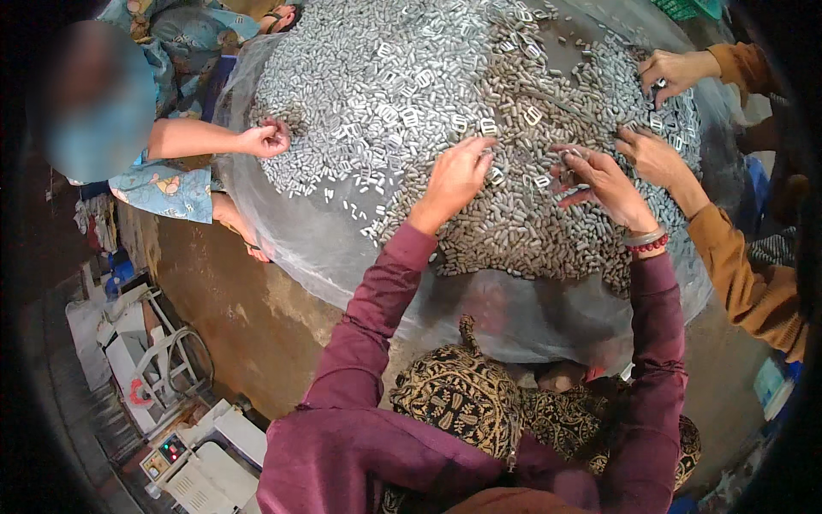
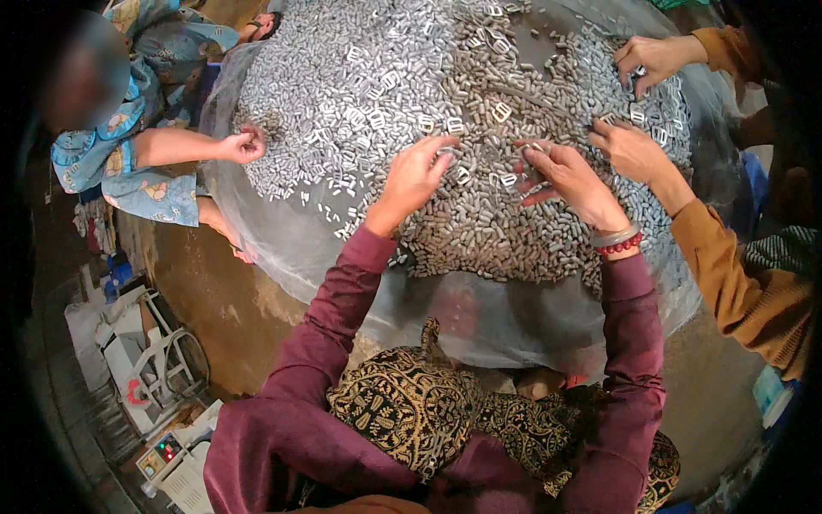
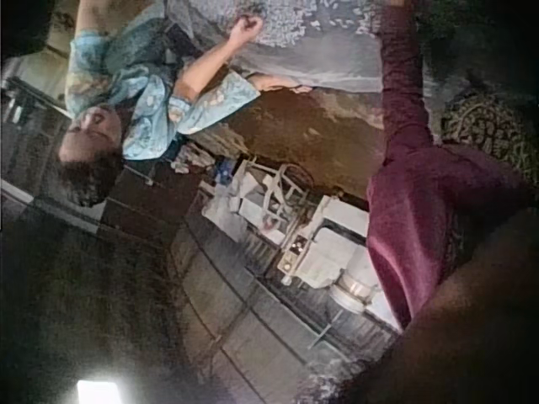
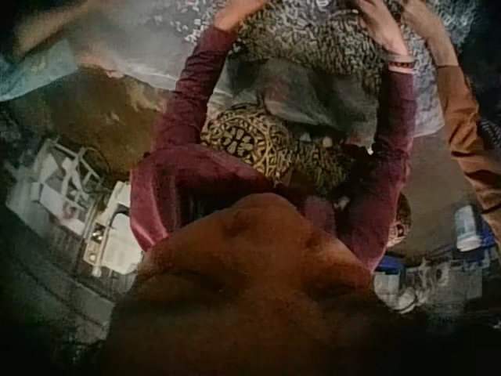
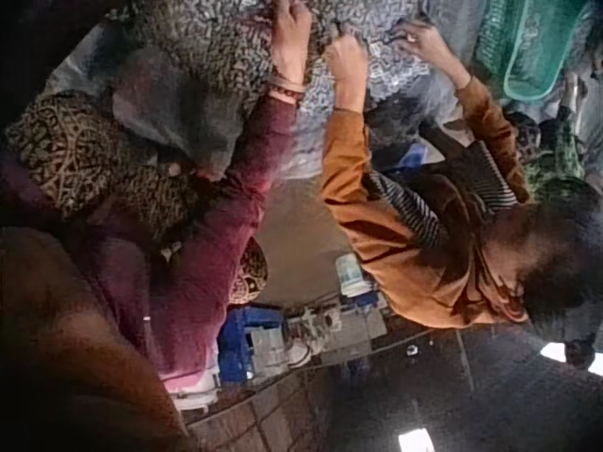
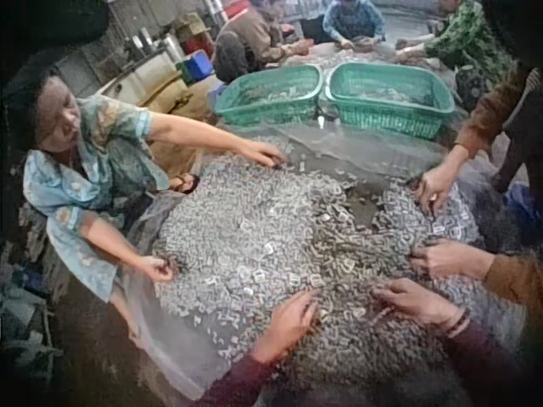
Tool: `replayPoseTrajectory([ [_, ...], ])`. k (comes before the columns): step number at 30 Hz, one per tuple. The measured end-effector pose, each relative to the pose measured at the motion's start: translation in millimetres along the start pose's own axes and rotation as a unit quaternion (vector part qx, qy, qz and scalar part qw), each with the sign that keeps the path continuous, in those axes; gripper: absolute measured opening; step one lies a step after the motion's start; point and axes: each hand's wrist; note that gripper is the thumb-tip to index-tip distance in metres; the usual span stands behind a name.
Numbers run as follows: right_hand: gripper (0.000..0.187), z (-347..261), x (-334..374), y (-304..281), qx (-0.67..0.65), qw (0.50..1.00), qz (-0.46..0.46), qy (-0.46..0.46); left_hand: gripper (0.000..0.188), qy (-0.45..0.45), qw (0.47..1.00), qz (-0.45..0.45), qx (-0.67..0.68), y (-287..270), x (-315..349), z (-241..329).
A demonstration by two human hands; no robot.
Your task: The person sorts small metallic items from a large pile on a plastic sheet, picking them up by hand and placing them into a green basket. Other people are also sorting items at the same table.
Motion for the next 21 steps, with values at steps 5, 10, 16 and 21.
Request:
replayPoseTrajectory([
  [5, 0.061, 11, -13, -4, 0.096, 0.99, 0.1, -0.024, 0.024, -0.38, 0.667, 0.077, 0.637, -39, -4, 23],
  [10, 0.071, 41, -28, -17, 0.429, 0.858, 0.189, -0.209, 0.025, -0.39, 0.623, 0.107, 0.67, -35, -15, 21],
  [16, 0.045, -3, -8, 0, 0.036, 0.998, 0.031, 0.032, 0.03, -0.115, 0.965, -0.215, 0.095, -11, -9, -7],
  [21, 0.042, 7, -10, 4, -0.325, 0.946, 0.016, -0.009, 0.031, -0.145, 0.961, -0.234, 0.03, -9, -6, -14],
])
Point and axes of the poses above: each hand's wrist, its own x-axis away from the middle knuckle, its own y-axis out of the palm, z = x × y, and after that the axes turned 6 degrees about y, right-handed
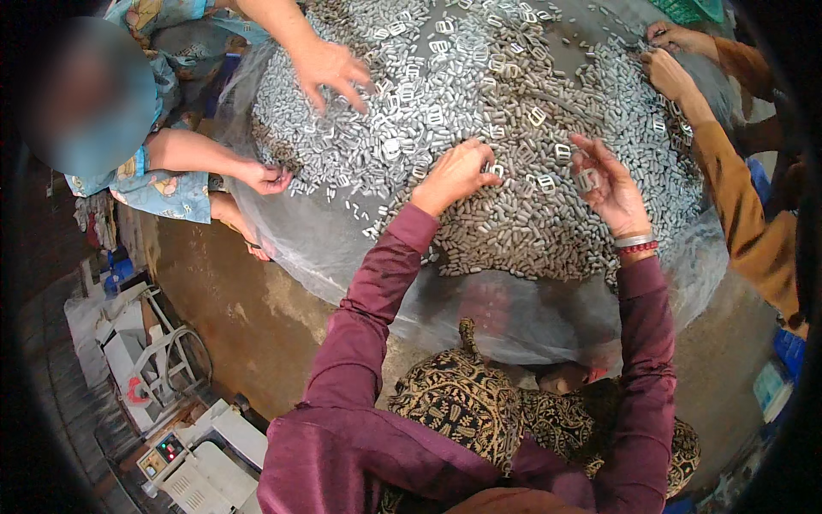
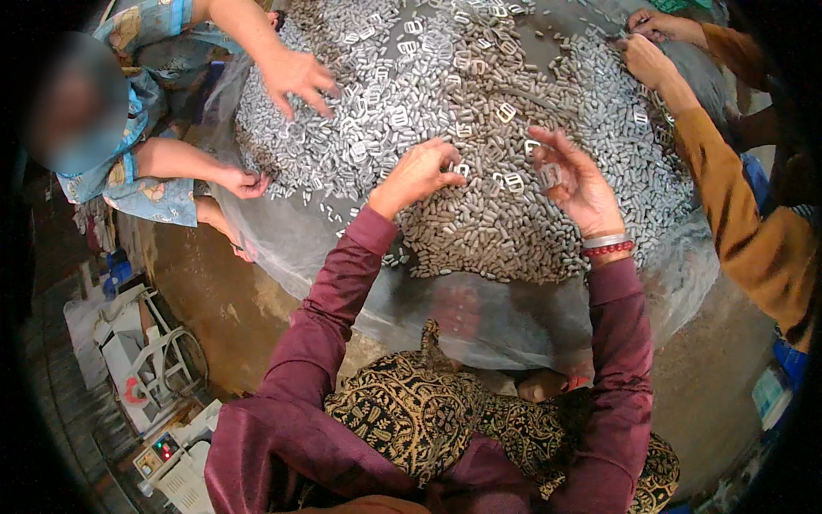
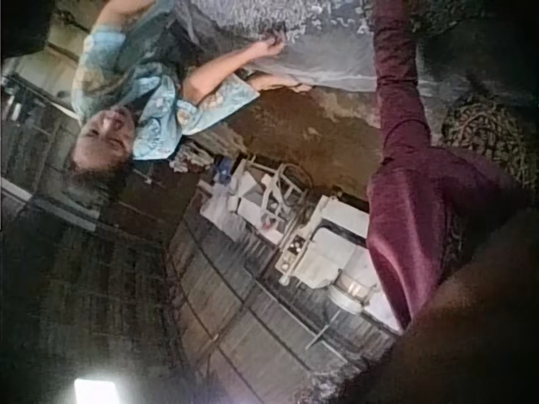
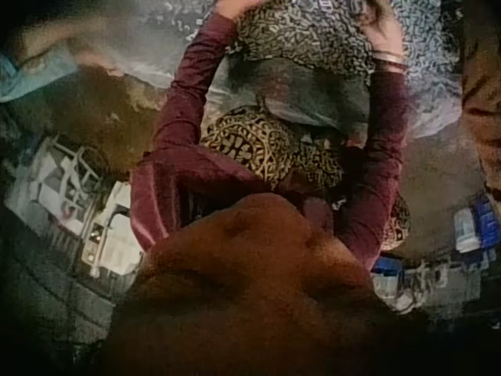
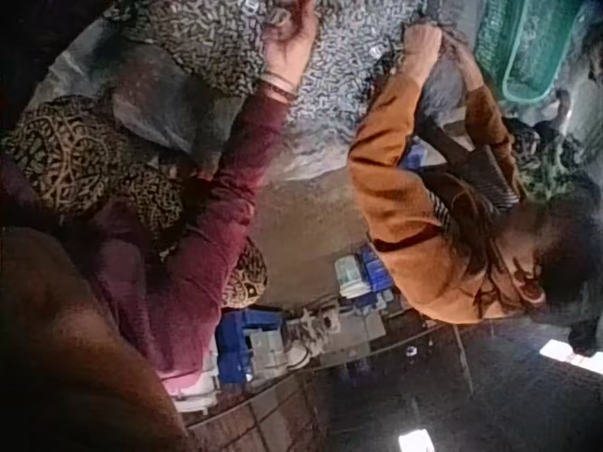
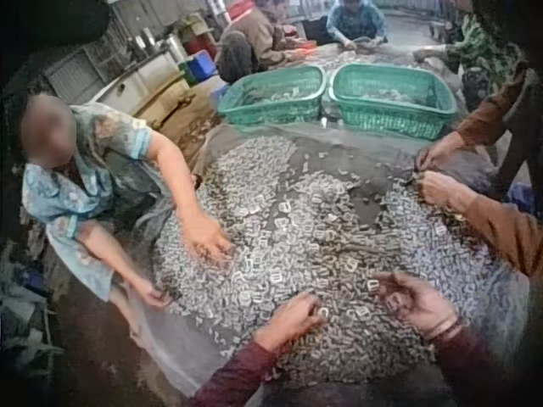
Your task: The person sorts small metallic items from a large pile on a plastic sheet, picking them up by hand and placing them into a green basket. Other people are also sorting items at the same table.
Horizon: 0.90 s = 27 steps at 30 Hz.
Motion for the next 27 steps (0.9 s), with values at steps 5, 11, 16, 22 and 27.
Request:
replayPoseTrajectory([
  [5, 0.043, 48, -20, -9, 0.49, 0.859, 0.093, -0.117, 0.032, -0.071, 0.946, 0.043, 0.314, -9, 6, 9],
  [11, 0.022, 73, -37, -13, 0.743, 0.608, 0.102, -0.259, 0.031, -0.09, 0.955, 0.026, 0.28, -13, 10, 14],
  [16, 0.017, 26, -21, 3, 0.474, 0.874, 0.101, -0.046, 0.025, -0.095, 0.97, 0.029, 0.221, -14, 2, 13],
  [22, 0.026, 11, -21, -27, 0.457, 0.868, 0.094, -0.168, 0.023, -0.14, 0.754, 0.023, 0.642, -34, 8, 32],
  [27, 0.025, 53, -31, -21, 0.732, 0.607, 0.14, -0.275, 0.029, -0.108, 0.907, -0.069, 0.401, -10, 6, 40],
])
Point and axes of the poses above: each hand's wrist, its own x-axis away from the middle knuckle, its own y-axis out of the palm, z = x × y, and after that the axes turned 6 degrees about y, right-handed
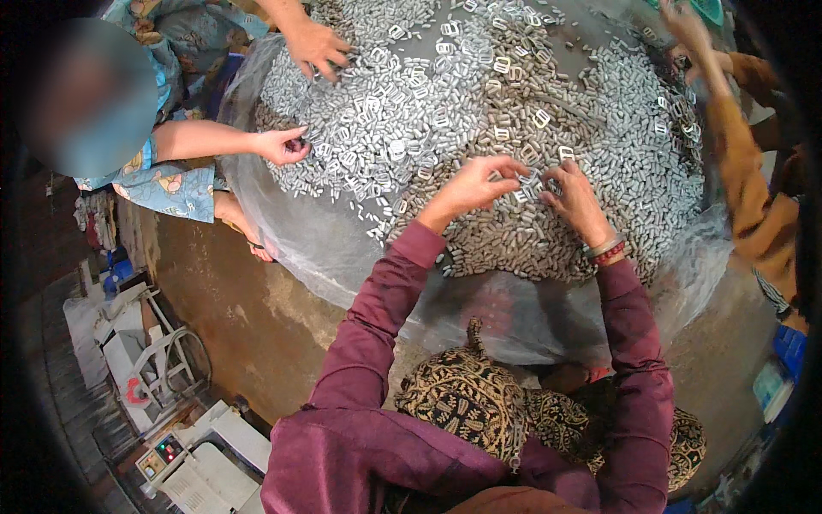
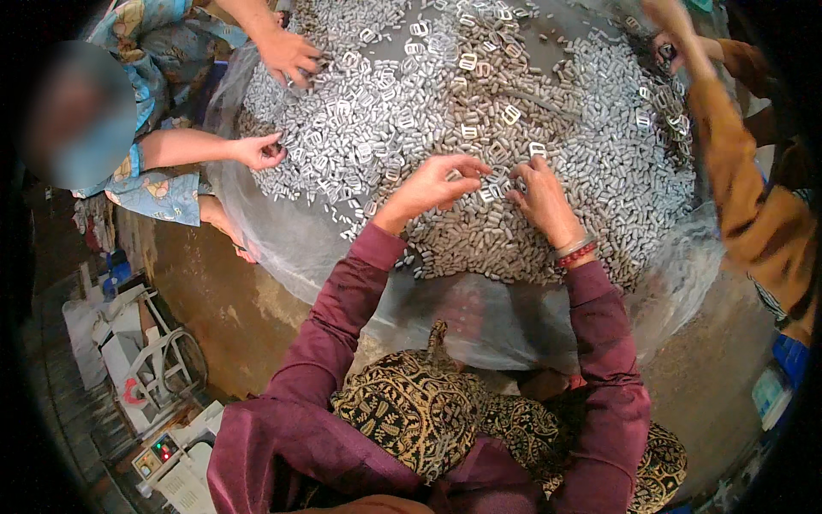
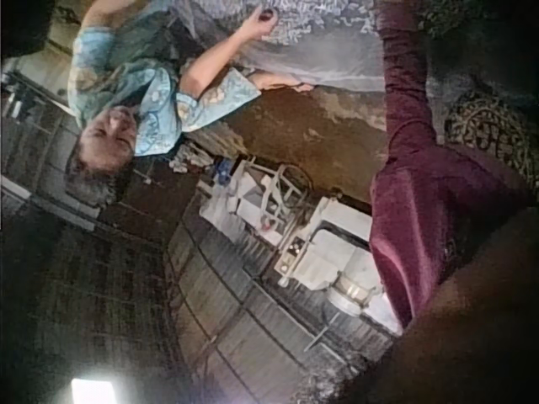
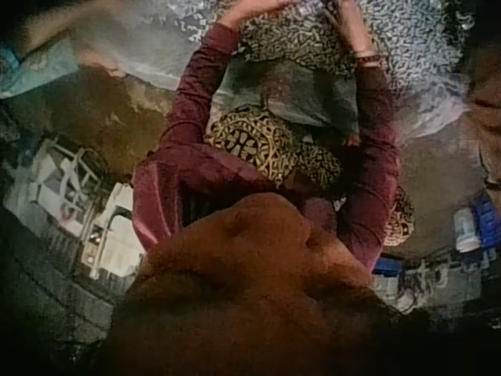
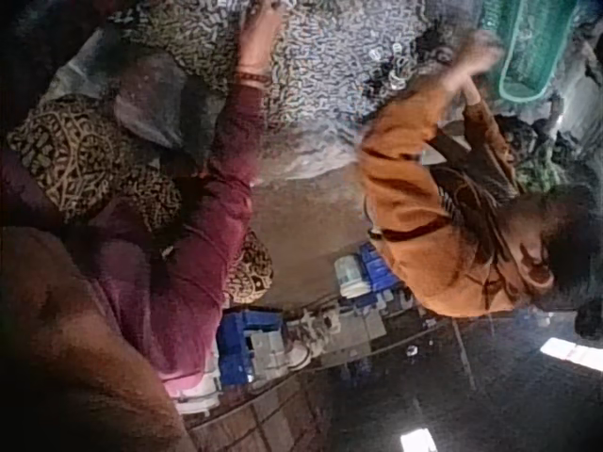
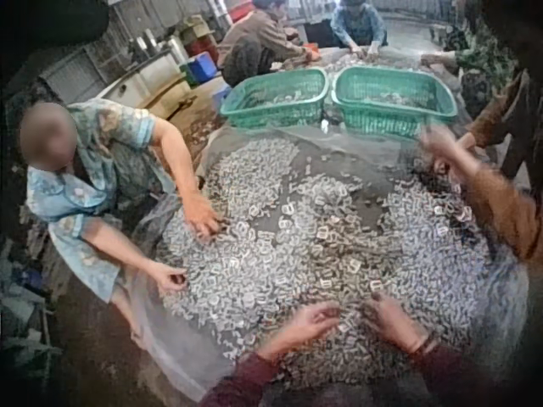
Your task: The person sorts small metallic items from a large pile on a plastic sheet, picking them up by hand and placing them into a green basket. Other people are also sorting items at the same table.
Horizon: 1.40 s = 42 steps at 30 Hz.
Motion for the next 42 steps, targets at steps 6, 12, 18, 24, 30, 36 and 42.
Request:
replayPoseTrajectory([
  [6, 0.011, 1, -11, -29, -0.456, 0.846, -0.1, 0.256, 0.029, 0.165, 0.919, 0.056, -0.354, 20, -6, -47],
  [12, 0.015, 27, -7, -65, -0.737, 0.64, -0.098, 0.192, 0.02, 0.166, 0.971, 0.102, -0.141, 0, -12, -10],
  [18, 0.018, 42, -16, -42, -0.787, 0.571, -0.112, 0.203, 0.021, 0.137, 0.906, 0.017, 0.4, -5, 3, 29],
  [24, 0.034, 44, -30, -3, -0.067, 0.981, 0.09, 0.157, 0.028, 0.16, 0.969, 0.083, -0.172, 3, -43, -1],
  [30, 0.021, 26, -14, -19, -0.44, 0.881, 0.032, 0.172, 0.025, 0.195, 0.905, 0.089, -0.366, 10, -42, -41],
  [36, 0.017, 4, -5, -57, -0.787, 0.605, -0.036, 0.117, 0.024, 0.144, 0.897, 0.044, 0.415, -23, -8, 0],
  [42, 0.02, -9, -23, -47, -0.705, 0.673, -0.062, 0.213, 0.011, 0.089, 0.937, 0.095, 0.324, -28, -24, 31],
])
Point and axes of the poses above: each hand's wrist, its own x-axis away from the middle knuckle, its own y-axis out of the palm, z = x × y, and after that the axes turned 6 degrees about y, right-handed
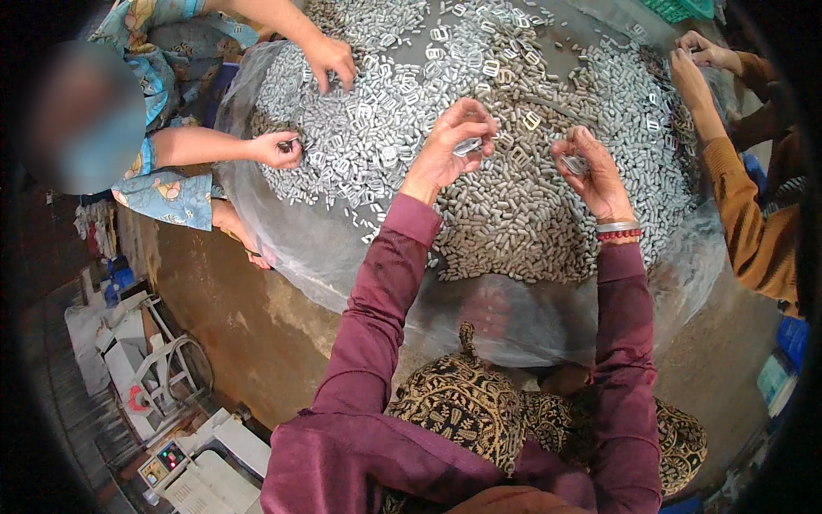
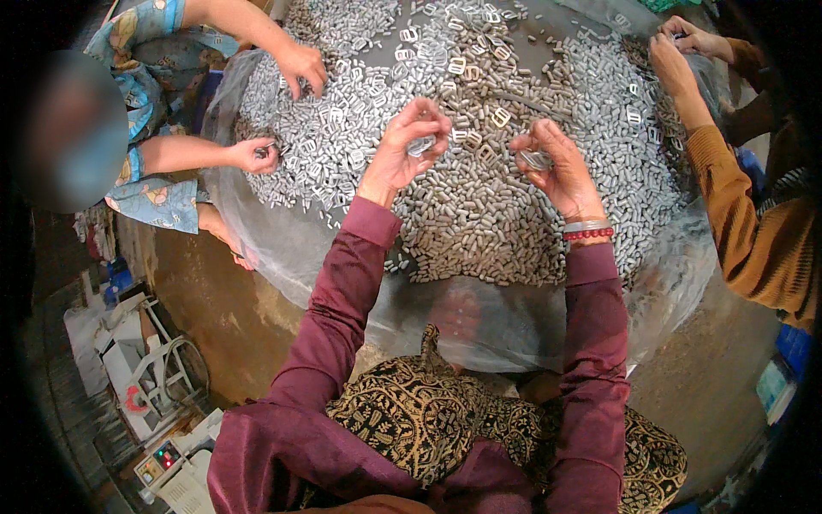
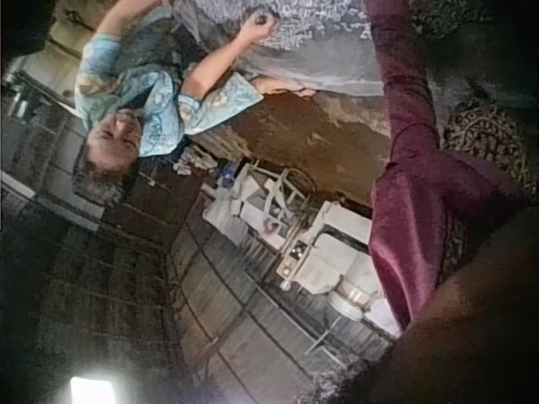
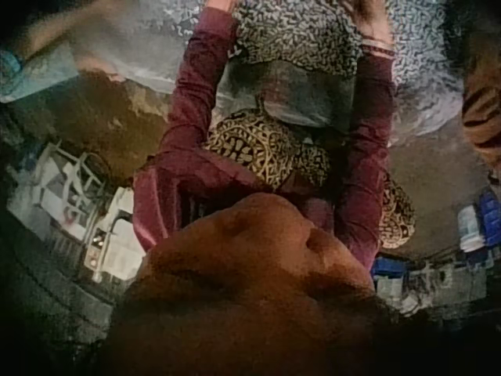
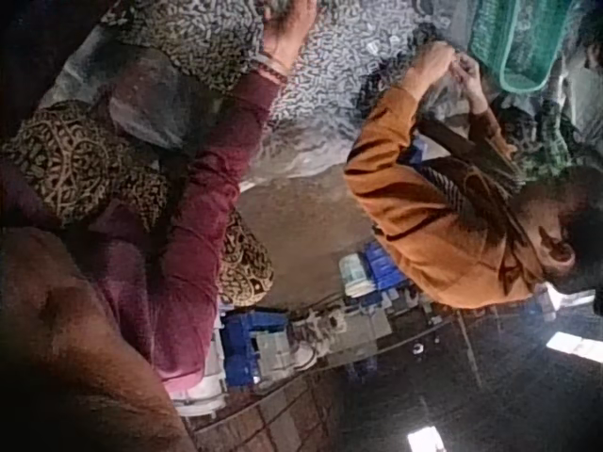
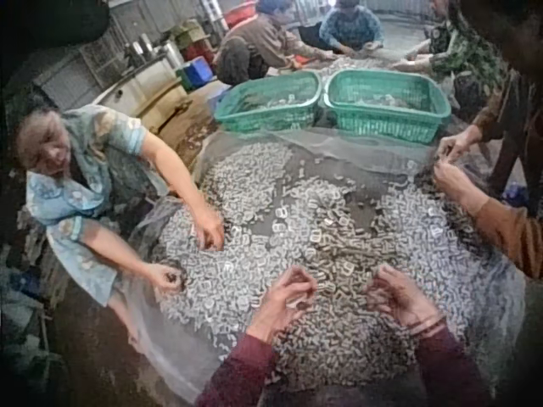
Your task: The person sorts small metallic items from a large pile on a plastic sheet, picking them up by hand and placing them into a green basket. Other people are also sorting items at the same table.
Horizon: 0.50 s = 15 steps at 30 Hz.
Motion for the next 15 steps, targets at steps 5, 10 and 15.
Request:
replayPoseTrajectory([
  [5, 0.043, 8, -3, 8, -0.039, 0.999, -0.021, 0.004, 0.028, 0.263, 0.716, -0.075, -0.642, -33, -44, -60],
  [10, 0.058, 5, 6, 12, -0.049, 0.994, -0.1, -0.001, 0.03, 0.177, 0.673, -0.044, -0.717, -30, -35, -72],
  [15, 0.058, 9, 3, 3, -0.023, 0.998, -0.059, -0.001, 0.027, -0.037, 0.978, -0.028, -0.203, -12, -1, -26],
])
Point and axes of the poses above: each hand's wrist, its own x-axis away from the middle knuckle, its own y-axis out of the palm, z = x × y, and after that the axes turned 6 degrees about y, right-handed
